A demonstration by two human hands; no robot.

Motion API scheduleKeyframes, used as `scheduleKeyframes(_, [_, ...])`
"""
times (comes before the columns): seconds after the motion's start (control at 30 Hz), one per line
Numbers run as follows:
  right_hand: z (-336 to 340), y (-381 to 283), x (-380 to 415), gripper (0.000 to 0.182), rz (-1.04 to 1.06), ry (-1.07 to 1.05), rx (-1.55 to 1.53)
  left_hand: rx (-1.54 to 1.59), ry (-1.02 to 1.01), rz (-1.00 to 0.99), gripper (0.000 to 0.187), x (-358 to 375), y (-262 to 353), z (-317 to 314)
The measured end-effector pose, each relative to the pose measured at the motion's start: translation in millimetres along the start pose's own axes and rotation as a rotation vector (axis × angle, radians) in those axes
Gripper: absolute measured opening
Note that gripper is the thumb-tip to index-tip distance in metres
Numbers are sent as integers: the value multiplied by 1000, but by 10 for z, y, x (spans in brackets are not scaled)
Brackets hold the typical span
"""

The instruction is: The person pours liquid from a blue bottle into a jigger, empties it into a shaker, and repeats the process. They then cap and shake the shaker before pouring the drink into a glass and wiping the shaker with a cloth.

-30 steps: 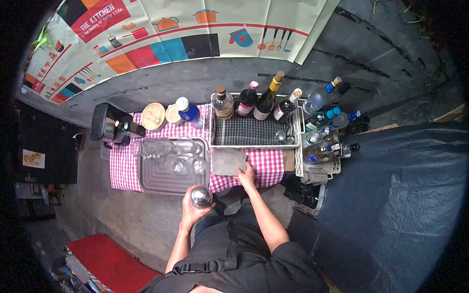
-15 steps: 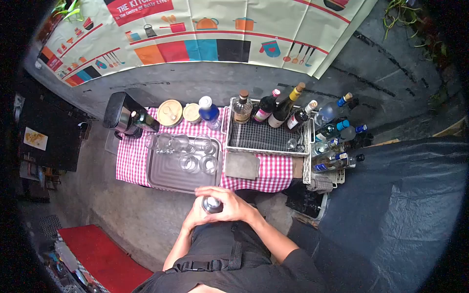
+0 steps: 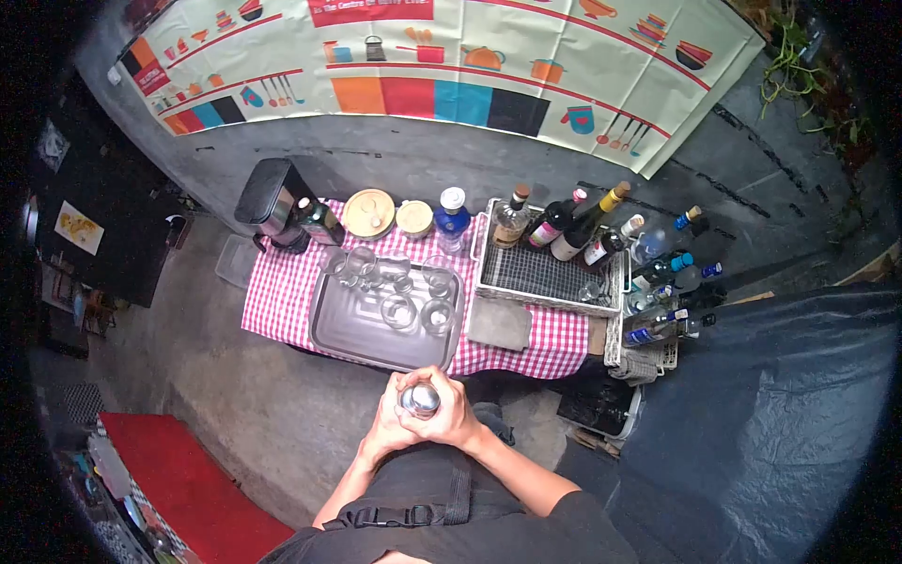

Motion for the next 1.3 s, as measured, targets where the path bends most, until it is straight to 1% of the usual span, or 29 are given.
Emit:
scheduleKeyframes(0.03, [-47,5,22,55,-42,-42,-35,-6,-66,83,84,25,-12,74])
scheduleKeyframes(0.07, [-47,-29,19,55,-40,-46,-36,-6,-62,82,84,38,15,172])
scheduleKeyframes(0.13, [-154,-375,-27,63,155,-289,4,140,-104,-14,78,57,108,297])
scheduleKeyframes(0.17, [-205,-501,-3,67,211,-343,33,213,-143,31,85,100,72,352])
scheduleKeyframes(0.2, [-240,-528,24,67,211,-348,34,216,-139,30,85,136,8,419])
scheduleKeyframes(0.27, [-326,-615,93,70,324,-396,156,245,-184,-91,89,214,-67,480])
scheduleKeyframes(0.33, [-372,-720,105,71,354,-438,181,272,-143,-97,91,322,-8,514])
scheduleKeyframes(0.4, [-391,-744,143,73,344,-462,172,385,10,60,91,457,-31,551])
scheduleKeyframes(0.43, [-401,-727,172,73,328,-449,99,388,-27,99,86,547,-116,577])
scheduleKeyframes(0.47, [-417,-730,192,73,339,-465,96,390,-9,90,86,612,-155,582])
scheduleKeyframes(0.53, [-437,-763,249,83,359,-490,32,397,19,103,88,751,-213,575])
scheduleKeyframes(0.57, [-461,-782,293,75,327,-549,63,321,50,19,94,804,-174,590])
scheduleKeyframes(0.6, [-474,-841,333,75,336,-559,55,315,64,14,94,884,-158,580])
scheduleKeyframes(0.67, [-623,-939,521,66,626,-718,453,507,198,157,81,1064,-231,577])
scheduleKeyframes(0.7, [-662,-961,597,63,646,-714,464,503,207,161,81,1132,-257,584])
scheduleKeyframes(0.73, [-706,-927,627,63,642,-720,455,432,218,153,81,1203,-309,623])
scheduleKeyframes(0.8, [-750,-866,625,62,515,-710,209,291,238,150,80,1383,-344,671])
scheduleKeyframes(0.83, [-763,-832,606,59,353,-712,109,222,297,115,79,1424,-296,734])
scheduleKeyframes(0.87, [-742,-875,609,57,283,-642,77,266,318,89,78,1468,-224,778])
scheduleKeyframes(0.93, [-736,-852,728,58,256,-544,39,337,368,95,78,1571,-154,831])
scheduleKeyframes(0.97, [-770,-909,810,58,390,-564,49,335,372,90,78,1604,-153,847])
scheduleKeyframes(1.0, [-810,-974,876,58,528,-582,62,212,379,42,79,1617,-142,872])
scheduleKeyframes(1.03, [-891,-1058,945,61,628,-671,131,90,385,-4,79,1628,-140,892])
scheduleKeyframes(1.07, [-947,-1097,1033,66,744,-681,221,423,375,-49,77,1652,-166,829])
scheduleKeyframes(1.13, [-1094,-1031,1075,70,760,-699,296,364,374,114,71,1813,-593,832])
scheduleKeyframes(1.2, [-1219,-927,952,70,503,-784,258,292,307,116,69,1806,-671,941])
scheduleKeyframes(1.23, [-1243,-892,889,67,365,-698,169,214,244,127,67,1765,-573,998])
scheduleKeyframes(1.27, [-1250,-859,879,64,187,-671,178,207,236,91,64,1743,-417,1139])
scheduleKeyframes(1.3, [-1282,-784,932,64,146,-622,145,187,243,63,66,1716,-324,1274])
Point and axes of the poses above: each hand's wrist, its own x-axis away from the middle knuckle, its own z-axis out of the back of the hand, y = z × x, the point moved 6 cm from there along -x, towards the middle knuckle, and after that the axes turned 9 degrees about y, right-handed, at the moved point
